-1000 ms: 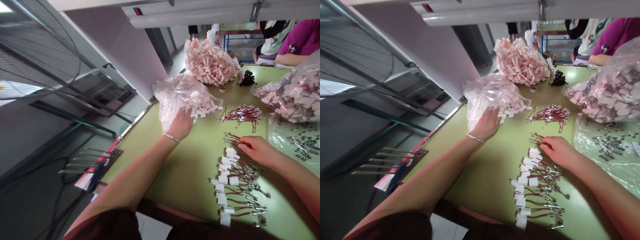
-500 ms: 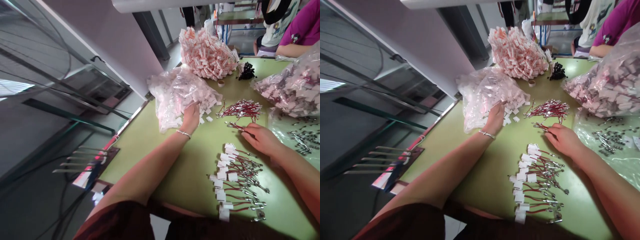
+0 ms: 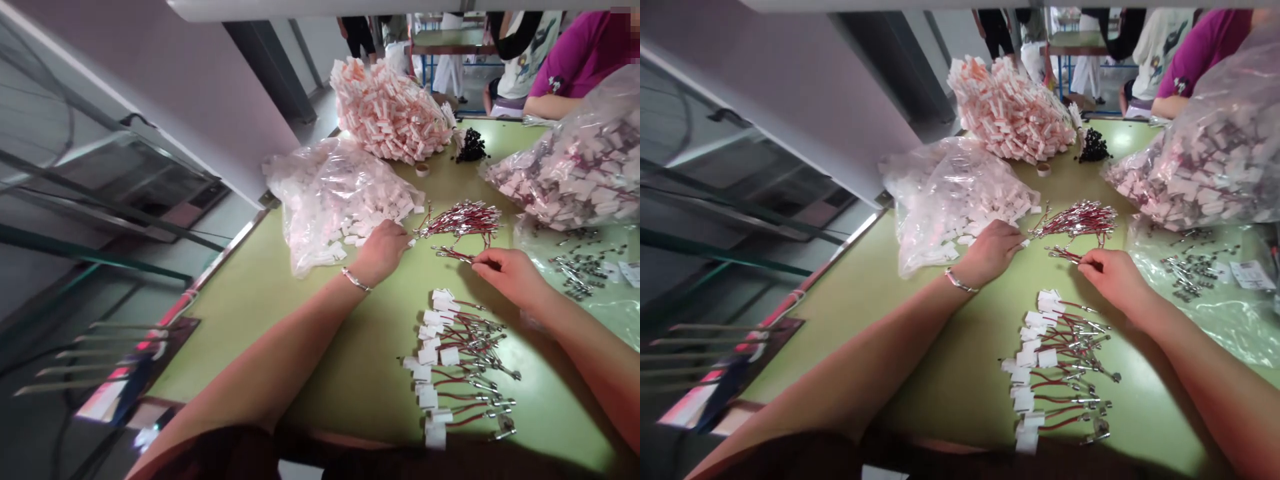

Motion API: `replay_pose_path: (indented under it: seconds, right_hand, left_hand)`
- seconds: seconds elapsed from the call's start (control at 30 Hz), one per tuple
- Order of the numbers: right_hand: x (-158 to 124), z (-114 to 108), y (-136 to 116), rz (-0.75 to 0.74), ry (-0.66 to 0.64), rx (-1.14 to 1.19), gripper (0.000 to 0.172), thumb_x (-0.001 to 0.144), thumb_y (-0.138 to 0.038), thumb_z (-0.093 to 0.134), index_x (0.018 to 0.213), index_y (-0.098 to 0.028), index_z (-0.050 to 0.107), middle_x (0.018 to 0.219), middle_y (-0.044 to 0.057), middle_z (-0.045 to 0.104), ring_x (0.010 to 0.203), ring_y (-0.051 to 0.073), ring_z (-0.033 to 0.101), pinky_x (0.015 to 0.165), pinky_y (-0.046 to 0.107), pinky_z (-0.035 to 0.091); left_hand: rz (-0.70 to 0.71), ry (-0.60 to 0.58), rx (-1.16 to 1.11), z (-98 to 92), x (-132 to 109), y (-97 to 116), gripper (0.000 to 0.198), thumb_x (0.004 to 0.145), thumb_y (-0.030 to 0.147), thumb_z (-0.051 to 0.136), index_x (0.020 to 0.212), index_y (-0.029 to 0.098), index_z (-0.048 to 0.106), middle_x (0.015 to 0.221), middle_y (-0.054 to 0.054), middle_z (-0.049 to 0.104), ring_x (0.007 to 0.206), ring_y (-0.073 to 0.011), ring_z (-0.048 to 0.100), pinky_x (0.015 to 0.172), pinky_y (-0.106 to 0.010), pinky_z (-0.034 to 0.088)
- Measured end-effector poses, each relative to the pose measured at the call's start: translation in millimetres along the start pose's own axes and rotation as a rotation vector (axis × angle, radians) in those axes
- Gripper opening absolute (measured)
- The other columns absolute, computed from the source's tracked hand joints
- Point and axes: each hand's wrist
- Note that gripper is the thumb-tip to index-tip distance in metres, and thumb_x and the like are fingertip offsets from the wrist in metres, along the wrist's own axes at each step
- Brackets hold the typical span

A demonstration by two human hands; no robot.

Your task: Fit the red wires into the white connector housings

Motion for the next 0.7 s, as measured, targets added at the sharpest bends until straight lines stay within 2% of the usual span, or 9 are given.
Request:
replay_pose_path:
  seconds: [0.07, 0.17, 0.27, 0.33, 0.4, 0.5, 0.6, 0.7]
  right_hand:
    - [0.1, -0.6, -0.4, 0.005, 0.005, -0.032, 0.014, 0.08, -0.03, 0.056, 0.073, -0.022, 0.066, 0.069, 0.001, 0.068, 0.057, 0.014, 0.054, 0.057, 0.03, 0.042]
    - [-0.8, -1.6, -3.0, -0.035, 0.03, -0.116, 0.012, 0.081, -0.026, 0.055, 0.074, -0.022, 0.065, 0.073, 0.001, 0.069, 0.061, 0.015, 0.056, 0.059, 0.03, 0.041]
    - [-3.3, -2.7, -6.3, -0.096, 0.083, -0.192, 0.014, 0.082, -0.025, 0.054, 0.075, -0.022, 0.065, 0.076, 0.003, 0.068, 0.064, 0.015, 0.056, 0.06, 0.03, 0.041]
    - [-4.8, -3.0, -7.5, -0.132, 0.117, -0.218, 0.015, 0.083, -0.025, 0.053, 0.075, -0.022, 0.065, 0.076, 0.003, 0.066, 0.065, 0.015, 0.055, 0.059, 0.03, 0.04]
    - [-5.6, -2.5, -8.0, -0.174, 0.129, -0.223, 0.016, 0.084, -0.025, 0.052, 0.075, -0.022, 0.065, 0.075, 0.003, 0.064, 0.067, 0.016, 0.055, 0.06, 0.03, 0.041]
    - [-6.7, -0.5, -9.3, -0.218, 0.128, -0.174, 0.016, 0.085, -0.025, 0.052, 0.075, -0.022, 0.064, 0.074, 0.003, 0.062, 0.068, 0.016, 0.055, 0.063, 0.03, 0.042]
    - [-9.2, 1.8, -11.7, -0.222, 0.129, -0.088, 0.016, 0.086, -0.026, 0.052, 0.077, -0.022, 0.064, 0.073, 0.002, 0.063, 0.067, 0.015, 0.056, 0.063, 0.029, 0.043]
    - [-11.8, 3.9, -14.0, -0.234, 0.103, -0.044, 0.016, 0.087, -0.026, 0.052, 0.076, -0.021, 0.063, 0.072, 0.001, 0.062, 0.066, 0.014, 0.055, 0.063, 0.028, 0.043]
  left_hand:
    - [0.024, -0.035, 0.035, 2.0, 1.6, 3.1, 0.029, 0.09, 0.015, 0.042, 0.097, 0.012, 0.07, 0.096, -0.012, 0.066, 0.095, -0.0246, 0.053, 0.088, -0.036, 0.044]
    - [0.011, -0.075, 0.048, 4.5, 0.1, 8.0, 0.034, 0.089, 0.011, 0.04, 0.112, 0.014, 0.065, 0.095, -0.012, 0.064, 0.095, -0.0245, 0.053, 0.084, -0.036, 0.045]
    - [-0.085, -0.066, -0.011, 0.4, -3.7, 11.3, 0.041, 0.09, 0.013, 0.037, 0.124, 0.018, 0.058, 0.094, -0.011, 0.058, 0.088, -0.0232, 0.054, 0.078, -0.036, 0.046]
    - [-0.178, -0.029, -0.122, -8.6, -5.3, 14.1, 0.039, 0.091, 0.017, 0.037, 0.122, 0.02, 0.061, 0.097, -0.01, 0.056, 0.086, -0.0213, 0.055, 0.078, -0.036, 0.047]
    - [-0.307, 0.027, -0.327, -20.3, -4.8, 19.8, 0.032, 0.089, 0.021, 0.045, 0.112, 0.019, 0.066, 0.096, -0.009, 0.057, 0.084, -0.0196, 0.057, 0.078, -0.035, 0.048]
    - [-0.551, 0.001, -0.89, -31.1, 0.7, 35.9, 0.019, 0.083, 0.023, 0.059, 0.098, 0.015, 0.067, 0.082, -0.006, 0.062, 0.074, -0.0157, 0.06, 0.068, -0.029, 0.049]
    - [-0.718, -0.081, -1.511, -24.4, 8.2, 55.9, 0.009, 0.082, 0.021, 0.063, 0.082, 0.012, 0.064, 0.065, -0.003, 0.062, 0.059, -0.009, 0.059, 0.057, -0.02, 0.045]
    - [-0.784, -0.058, -1.807, -10.4, 12.0, 70.4, 0.011, 0.083, 0.015, 0.062, 0.074, 0.01, 0.063, 0.057, 0.0, 0.06, 0.051, -0.0045, 0.056, 0.054, -0.016, 0.044]
Point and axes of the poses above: each hand's wrist, its own x-axis towards the middle knuckle, its own z-axis out of the palm, y = z × x
